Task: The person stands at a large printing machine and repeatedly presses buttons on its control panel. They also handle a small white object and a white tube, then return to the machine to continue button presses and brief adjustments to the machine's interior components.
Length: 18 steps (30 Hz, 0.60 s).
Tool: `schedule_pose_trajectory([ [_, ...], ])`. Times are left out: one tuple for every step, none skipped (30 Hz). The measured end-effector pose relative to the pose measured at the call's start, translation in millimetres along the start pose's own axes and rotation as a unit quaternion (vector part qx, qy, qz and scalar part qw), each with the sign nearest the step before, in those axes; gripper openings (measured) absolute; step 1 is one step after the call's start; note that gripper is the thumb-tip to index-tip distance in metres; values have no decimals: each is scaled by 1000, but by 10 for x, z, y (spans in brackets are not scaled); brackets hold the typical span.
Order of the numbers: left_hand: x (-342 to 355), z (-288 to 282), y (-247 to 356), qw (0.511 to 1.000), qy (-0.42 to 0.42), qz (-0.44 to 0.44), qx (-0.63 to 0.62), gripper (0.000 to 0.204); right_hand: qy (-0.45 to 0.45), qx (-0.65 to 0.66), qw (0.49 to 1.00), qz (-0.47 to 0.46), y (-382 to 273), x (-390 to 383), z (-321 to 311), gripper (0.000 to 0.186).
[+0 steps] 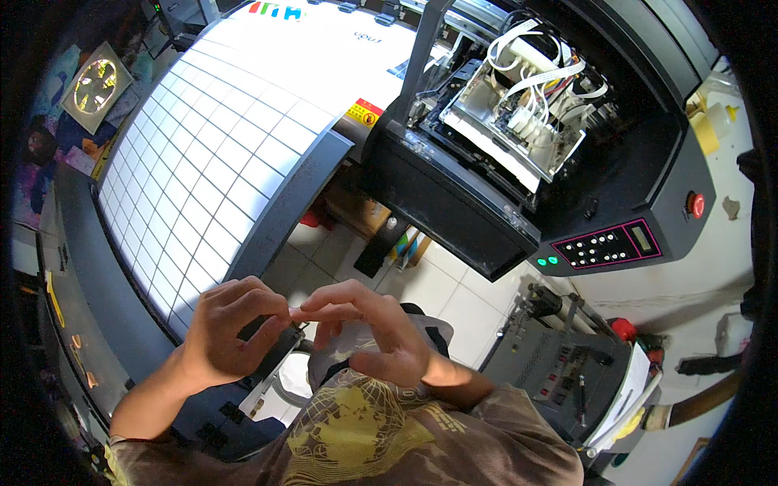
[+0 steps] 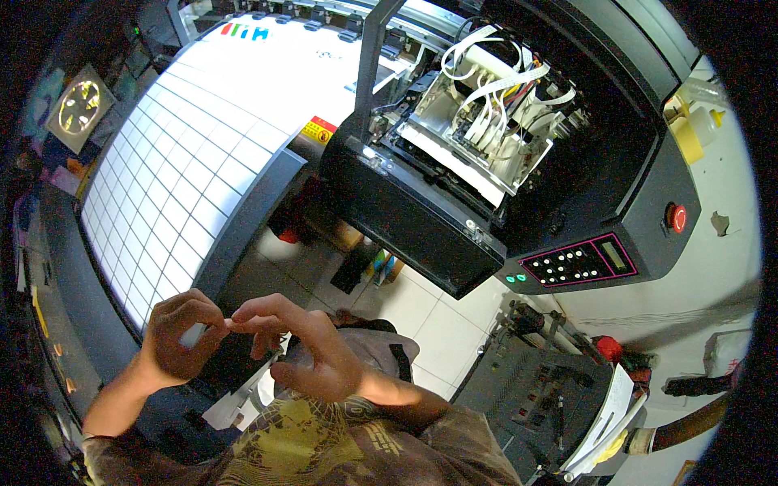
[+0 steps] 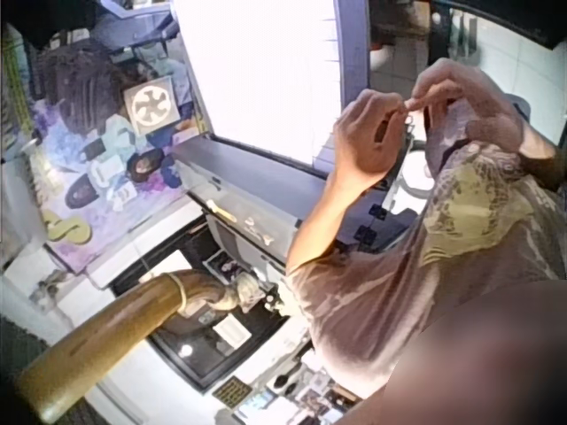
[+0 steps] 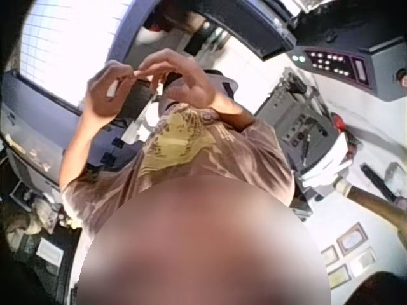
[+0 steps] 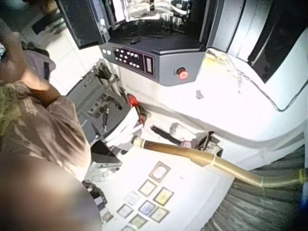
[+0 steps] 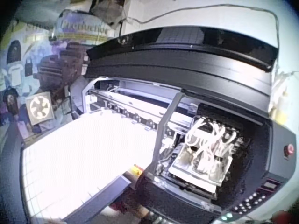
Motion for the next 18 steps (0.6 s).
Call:
schedule_pose_trajectory([
  [0,-5,1,1000,-2,-2,1,16,-1,5,1000,1,-2,5,-14,64],
  [2,-5,6,1000,-1,0,0,15,-1,11,1000,3,-6,10,-25,64],
  [4,-7,10,1000,-1,2,-1,15,-3,12,1000,6,-9,17,-29,65],
  [7,-6,15,1000,0,5,-2,15,8,48,999,23,-7,21,-29,64],
  [10,-6,19,1000,1,3,-6,15,19,79,996,40,-5,25,-24,64],
  [14,-5,19,1000,1,0,-11,16,28,106,993,48,-5,30,-17,63],
  [15,-3,24,1000,2,-1,-18,16,42,101,992,61,-2,31,-1,63],
  [17,-4,28,1000,13,6,8,17,55,92,992,64,2,34,21,63],
  [21,-6,28,999,27,15,31,18,61,76,993,66,5,39,38,62],
  [22,-7,26,998,40,16,55,19,46,34,997,52,2,45,57,60],
  [22,-5,21,998,34,17,55,21,24,-15,999,36,0,53,75,58],
  [22,-5,12,998,27,11,56,22,1,-59,998,24,0,61,91,57],
  [22,-4,1,998,23,5,52,24,-13,-128,992,2,-5,65,106,57],
  [23,-1,-11,998,17,-2,66,25,-28,-192,981,-17,-9,70,121,57],
  [22,1,-22,997,14,-9,75,27,-43,-255,965,-36,-11,72,140,57],
  [18,1,-30,996,13,-16,83,28,-39,-269,962,-39,-7,74,154,58],
  [13,2,-37,996,5,-26,83,28,-35,-284,957,-42,-2,77,166,59],
  [6,4,-41,996,-1,-36,82,28,-32,-299,953,-45,1,77,175,60],
])
Point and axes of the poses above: each hand's wrist, its own x-axis towards the middle knuckle, its own z-axis out of the palm, y = z × x, the point moved 2 cm from there along x, towards the middle knuckle, and after that the axes turned 12 degrees about -z, right-handed, at the moved point
